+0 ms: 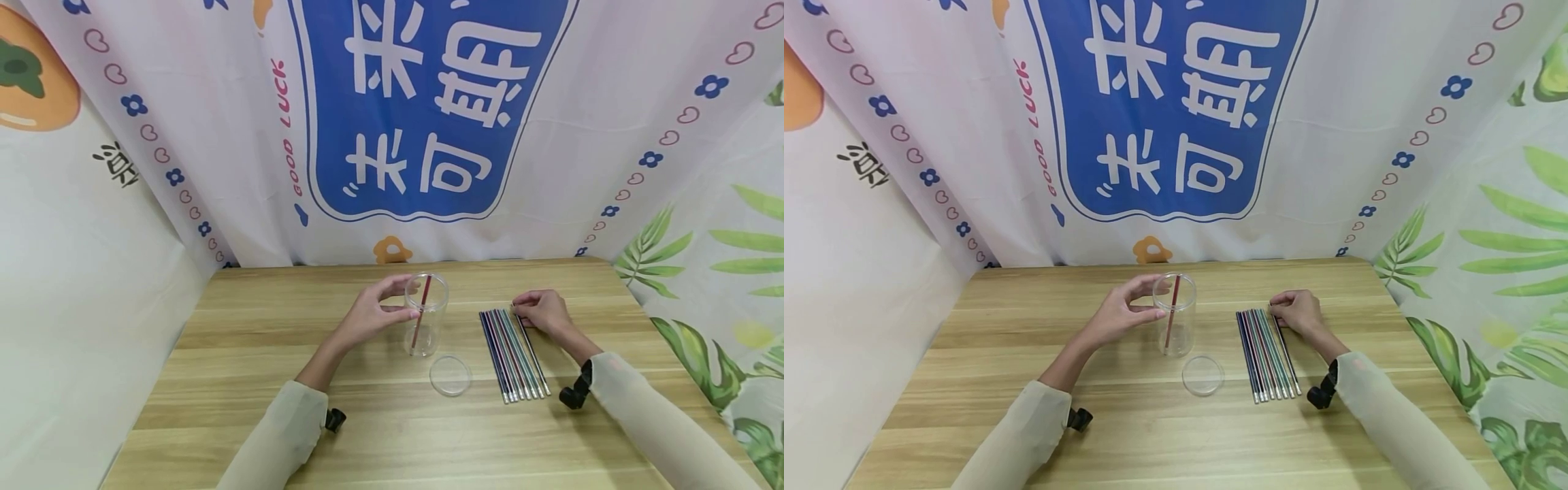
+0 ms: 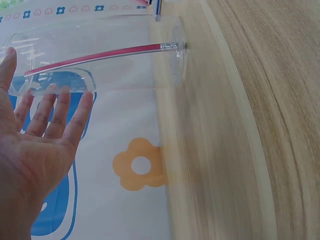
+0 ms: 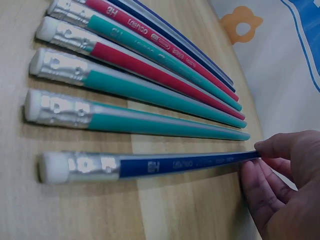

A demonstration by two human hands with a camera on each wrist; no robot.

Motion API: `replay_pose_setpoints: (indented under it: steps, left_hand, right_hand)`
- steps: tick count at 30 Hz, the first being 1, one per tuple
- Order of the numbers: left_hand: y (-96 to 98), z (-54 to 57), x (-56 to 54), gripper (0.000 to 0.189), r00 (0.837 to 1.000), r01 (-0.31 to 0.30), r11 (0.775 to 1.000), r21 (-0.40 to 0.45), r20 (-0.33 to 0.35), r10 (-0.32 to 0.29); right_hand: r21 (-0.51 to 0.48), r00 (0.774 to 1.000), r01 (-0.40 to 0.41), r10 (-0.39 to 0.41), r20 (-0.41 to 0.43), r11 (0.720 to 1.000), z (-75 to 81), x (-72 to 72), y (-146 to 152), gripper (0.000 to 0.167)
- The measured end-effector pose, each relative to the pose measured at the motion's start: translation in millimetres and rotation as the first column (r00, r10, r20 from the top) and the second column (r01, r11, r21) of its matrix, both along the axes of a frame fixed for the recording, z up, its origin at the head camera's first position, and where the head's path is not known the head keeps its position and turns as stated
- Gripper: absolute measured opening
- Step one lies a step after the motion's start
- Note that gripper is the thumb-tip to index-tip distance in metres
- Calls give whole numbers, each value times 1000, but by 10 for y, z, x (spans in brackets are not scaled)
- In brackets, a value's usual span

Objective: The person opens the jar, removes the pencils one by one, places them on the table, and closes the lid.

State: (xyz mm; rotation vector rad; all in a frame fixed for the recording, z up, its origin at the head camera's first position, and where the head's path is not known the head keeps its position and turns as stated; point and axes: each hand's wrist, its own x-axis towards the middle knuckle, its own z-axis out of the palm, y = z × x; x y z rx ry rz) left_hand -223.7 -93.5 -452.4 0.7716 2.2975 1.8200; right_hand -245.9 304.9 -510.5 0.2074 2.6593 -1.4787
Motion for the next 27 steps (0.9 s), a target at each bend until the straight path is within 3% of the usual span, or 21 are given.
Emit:
replay_pose_setpoints:
  steps: [27]
  left_hand:
    - [9,23,8,65,1000,8,1000,9,-1,-8]
  right_hand:
    - [78,996,-31,37,-75,996,-44,25,-29,20]
